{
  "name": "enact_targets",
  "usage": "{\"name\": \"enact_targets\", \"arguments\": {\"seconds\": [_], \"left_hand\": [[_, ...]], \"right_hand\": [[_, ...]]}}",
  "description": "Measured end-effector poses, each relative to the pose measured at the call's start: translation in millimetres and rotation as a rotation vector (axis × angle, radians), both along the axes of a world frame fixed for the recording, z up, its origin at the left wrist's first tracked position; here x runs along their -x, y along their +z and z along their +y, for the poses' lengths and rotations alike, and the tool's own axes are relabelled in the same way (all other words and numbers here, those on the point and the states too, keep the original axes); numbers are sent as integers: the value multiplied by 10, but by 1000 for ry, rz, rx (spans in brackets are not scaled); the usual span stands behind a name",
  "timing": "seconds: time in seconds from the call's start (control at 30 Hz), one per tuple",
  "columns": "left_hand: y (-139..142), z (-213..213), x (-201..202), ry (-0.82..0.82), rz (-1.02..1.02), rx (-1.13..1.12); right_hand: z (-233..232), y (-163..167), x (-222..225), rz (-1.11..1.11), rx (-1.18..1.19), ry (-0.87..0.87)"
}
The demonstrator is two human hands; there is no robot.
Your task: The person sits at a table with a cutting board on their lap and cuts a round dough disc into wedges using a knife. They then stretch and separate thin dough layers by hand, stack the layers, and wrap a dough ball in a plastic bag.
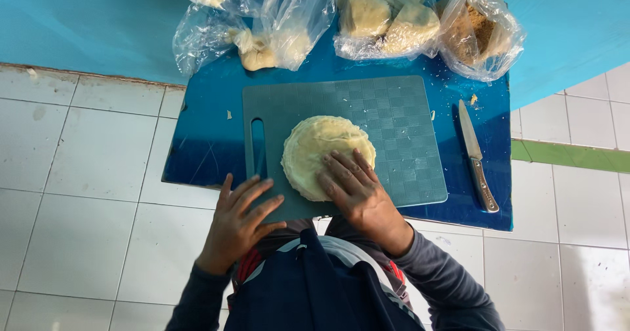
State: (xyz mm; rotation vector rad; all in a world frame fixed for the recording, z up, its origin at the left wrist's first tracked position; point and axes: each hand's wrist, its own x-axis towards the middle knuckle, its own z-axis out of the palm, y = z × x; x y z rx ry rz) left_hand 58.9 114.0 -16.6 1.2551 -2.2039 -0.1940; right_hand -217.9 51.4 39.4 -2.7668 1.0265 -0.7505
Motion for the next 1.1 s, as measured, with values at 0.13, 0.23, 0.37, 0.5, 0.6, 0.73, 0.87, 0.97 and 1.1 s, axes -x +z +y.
{"name": "enact_targets", "arguments": {"seconds": [0.13,0.23,0.37,0.5,0.6,0.73,0.87,0.97,1.1], "left_hand": [[-141,-233,-85,-23,-34,4],[-2,-330,-131,-55,-8,-108],[216,-352,-74,-136,448,-327],[163,-528,305,-161,1142,-902],[90,-845,557,-278,1604,-1297],[80,-1115,671,-634,2033,-1429],[74,-1028,671,-528,2163,-1227],[31,-885,712,-427,2164,-958],[-34,-819,777,-339,2069,-805]], "right_hand": [[-72,-36,-78,-37,36,-83],[-122,-48,-122,-120,46,-133],[-163,-65,-138,-426,-58,-235],[-242,-46,-88,-763,-427,-541],[-206,-7,-20,-767,-360,-480],[-31,-23,9,-366,144,-79],[86,-153,-14,-370,234,-196],[54,-216,53,-866,-273,-111],[-38,-262,1,-1468,-1084,68]]}}
